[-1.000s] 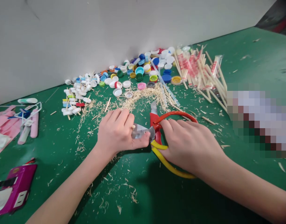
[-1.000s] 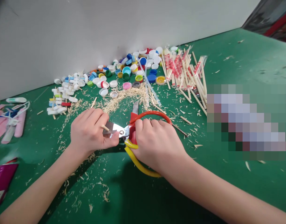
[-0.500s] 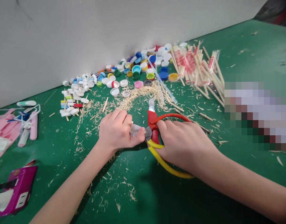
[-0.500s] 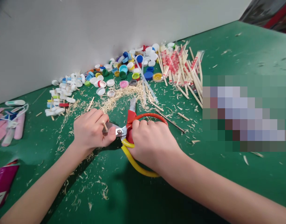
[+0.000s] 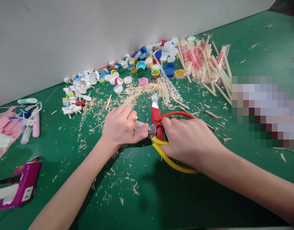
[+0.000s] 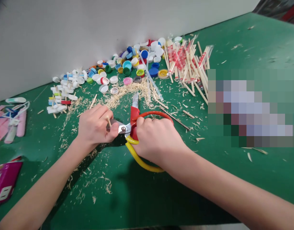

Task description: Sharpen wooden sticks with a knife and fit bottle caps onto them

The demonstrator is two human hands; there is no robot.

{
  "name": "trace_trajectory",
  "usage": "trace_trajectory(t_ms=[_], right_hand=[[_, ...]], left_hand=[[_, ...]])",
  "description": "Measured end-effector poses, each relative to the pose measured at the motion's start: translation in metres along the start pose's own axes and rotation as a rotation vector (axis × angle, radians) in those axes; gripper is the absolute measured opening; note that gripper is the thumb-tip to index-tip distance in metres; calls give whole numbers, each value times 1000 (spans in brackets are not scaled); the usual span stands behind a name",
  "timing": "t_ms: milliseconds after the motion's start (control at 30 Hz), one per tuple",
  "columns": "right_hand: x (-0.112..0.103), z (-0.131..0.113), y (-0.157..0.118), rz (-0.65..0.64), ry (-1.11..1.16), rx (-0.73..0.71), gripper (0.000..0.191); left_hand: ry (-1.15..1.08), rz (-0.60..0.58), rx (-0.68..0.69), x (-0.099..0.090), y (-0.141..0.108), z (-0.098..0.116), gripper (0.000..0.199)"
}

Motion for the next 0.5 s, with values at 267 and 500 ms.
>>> trace_trajectory(t_ms=[267, 500], right_hand=[[-1, 0, 0, 54, -18, -8, 33], [-6, 9, -1, 135, -8, 53, 36]], left_hand=[[-16, 7, -13, 2, -3, -1, 44], [-63, 29, -46, -2, 0, -4, 37]])
Point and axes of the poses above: each hand's wrist, its own y-axis towards the middle knuckle, its own x-axis out of the palm, z = x × y, the point moved 6 cm from there along y, towards the middle knuckle, and after that the axes turned 1 degree about -z, right-handed, at the moved point
